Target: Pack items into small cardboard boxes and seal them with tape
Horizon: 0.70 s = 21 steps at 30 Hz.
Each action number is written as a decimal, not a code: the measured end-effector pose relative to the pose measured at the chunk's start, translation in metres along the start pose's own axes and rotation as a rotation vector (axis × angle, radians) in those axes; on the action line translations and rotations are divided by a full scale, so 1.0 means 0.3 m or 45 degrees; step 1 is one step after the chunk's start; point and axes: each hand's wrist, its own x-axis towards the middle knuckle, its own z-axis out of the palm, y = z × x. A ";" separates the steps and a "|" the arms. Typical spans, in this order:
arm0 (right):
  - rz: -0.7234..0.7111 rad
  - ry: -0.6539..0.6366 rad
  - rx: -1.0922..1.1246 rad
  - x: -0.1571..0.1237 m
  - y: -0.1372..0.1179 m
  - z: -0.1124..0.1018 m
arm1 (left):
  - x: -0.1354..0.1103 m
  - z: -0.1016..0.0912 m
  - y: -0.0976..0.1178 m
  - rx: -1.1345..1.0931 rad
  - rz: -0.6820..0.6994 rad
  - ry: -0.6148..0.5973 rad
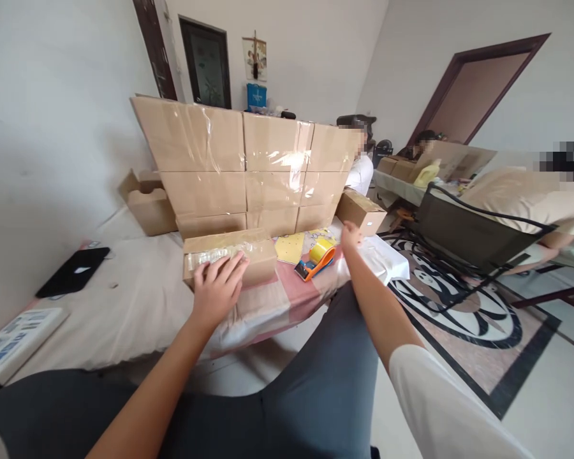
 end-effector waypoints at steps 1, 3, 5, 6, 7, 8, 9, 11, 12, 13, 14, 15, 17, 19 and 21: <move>0.065 -0.097 -0.106 -0.015 0.033 0.044 | 0.000 0.004 0.002 -0.007 -0.021 -0.011; 0.130 -0.305 -0.275 -0.034 0.091 0.128 | 0.003 0.011 0.006 -0.008 -0.071 -0.031; 0.126 -0.479 -0.376 -0.028 0.139 0.193 | 0.009 0.014 0.009 0.002 -0.102 -0.040; 0.112 -0.544 -0.404 -0.018 0.158 0.216 | 0.011 0.015 0.010 0.008 -0.108 -0.042; 0.096 -0.595 -0.419 -0.005 0.174 0.231 | 0.011 0.014 0.011 0.013 -0.108 -0.048; 0.082 -0.630 -0.425 0.007 0.187 0.241 | 0.011 0.013 0.012 0.015 -0.104 -0.057; 0.071 -0.654 -0.426 0.019 0.197 0.245 | 0.010 0.010 0.014 0.017 -0.100 -0.067; 0.058 -0.663 -0.416 0.034 0.207 0.244 | 0.006 0.002 0.020 0.022 -0.096 -0.079; 0.055 -0.651 -0.406 0.038 0.208 0.240 | 0.004 -0.002 0.023 0.025 -0.093 -0.078; 0.056 -0.628 -0.391 0.039 0.208 0.236 | 0.003 -0.007 0.026 0.028 -0.090 -0.077; 0.058 -0.595 -0.370 0.040 0.207 0.232 | 0.003 -0.010 0.029 0.032 -0.085 -0.077; 0.062 -0.556 -0.343 0.041 0.206 0.228 | 0.004 -0.013 0.031 0.036 -0.080 -0.081; 0.081 -0.474 -0.270 0.045 0.208 0.223 | 0.009 -0.017 0.033 0.045 -0.072 -0.096; 0.116 -0.406 -0.182 0.055 0.216 0.221 | 0.014 -0.018 0.034 0.055 -0.071 -0.107; 0.161 -0.353 -0.090 0.067 0.229 0.222 | 0.018 -0.018 0.034 0.064 -0.071 -0.105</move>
